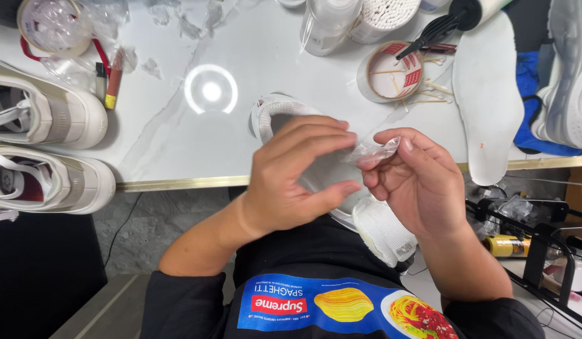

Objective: The person applies adhesive and clear patches to the inside of a shoe's lining, smoothing the material with their fingers and cutting pieces of tape to secure components.

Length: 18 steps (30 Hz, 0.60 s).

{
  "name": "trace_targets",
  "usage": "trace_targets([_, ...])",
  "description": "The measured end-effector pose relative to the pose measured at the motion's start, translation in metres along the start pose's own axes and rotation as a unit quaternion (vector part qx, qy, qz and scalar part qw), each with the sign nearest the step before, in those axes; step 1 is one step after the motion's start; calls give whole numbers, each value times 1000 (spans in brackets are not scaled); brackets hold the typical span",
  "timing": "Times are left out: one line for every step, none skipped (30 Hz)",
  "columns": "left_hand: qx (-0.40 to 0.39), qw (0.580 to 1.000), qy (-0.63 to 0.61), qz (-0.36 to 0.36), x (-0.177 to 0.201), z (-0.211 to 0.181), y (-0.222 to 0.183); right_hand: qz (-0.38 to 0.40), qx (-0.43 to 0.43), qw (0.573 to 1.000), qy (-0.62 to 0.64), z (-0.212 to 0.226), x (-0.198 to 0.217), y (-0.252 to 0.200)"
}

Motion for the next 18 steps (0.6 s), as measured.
trace_targets([28, 999, -14, -6, -5, -2, 1, 2, 11, 1000, -3, 2, -1, 0])
trace_targets([56, 998, -28, -11, -10, -2, 2, 4, 22, 1000, -5, 4, -2, 1])
trace_targets([84, 995, -41, -16, -16, -1, 4, 5, 58, 998, -21, 8, -3, 1])
trace_targets([89, 995, -28, -38, -18, -2, 6, 3, 95, 995, -36, 11, -5, 0])
trace_targets([94, 994, -15, -61, -19, -2, 8, 1, 131, 990, -51, 15, -6, -1])
trace_targets([99, 991, -1, -84, -20, -3, 9, -5, 148, 987, -57, 18, -5, -5])
trace_targets([102, 991, 11, -91, -21, -4, 10, -10, 164, 984, -64, 20, -6, -11])
trace_targets([106, 989, 24, -99, -21, -5, 10, -15, 179, 981, -70, 22, -6, -16])
trace_targets([110, 987, 37, -107, -21, -6, 10, -4, 182, 979, -95, 24, -10, -22])
trace_targets([109, 987, 49, -108, -22, -8, 9, 8, 182, 976, -120, 25, -14, -28])
trace_targets([108, 986, 61, -110, -22, -10, 8, 19, 182, 972, -144, 26, -18, -32])
trace_targets([102, 986, 74, -113, -22, -12, 8, 27, 184, 969, -163, 26, -21, -34])
trace_targets([93, 986, 81, -115, -24, -16, 8, 35, 186, 965, -182, 26, -23, -35])
trace_targets([85, 986, 87, -115, -27, -20, 8, 41, 188, 961, -200, 27, -24, -36])
trace_targets([76, 986, 94, -116, -30, -25, 7, 43, 204, 950, -232, 30, -25, -36])
trace_targets([74, 988, 82, -106, -33, -27, 6, 44, 221, 938, -263, 31, -25, -37])
trace_targets([73, 990, 71, -97, -36, -29, 3, 45, 238, 925, -295, 32, -25, -38])
trace_targets([73, 991, 61, -89, -38, -31, 1, 40, 258, 918, -299, 36, -22, -38])
Point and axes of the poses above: each hand's wrist, its own y-axis towards the middle knuckle, its own x-axis out of the back of the hand, z = x × y, the point moved 8 cm from there along y, towards the middle knuckle, and after that the axes turned 4 degrees about y, right-handed, at the moved point
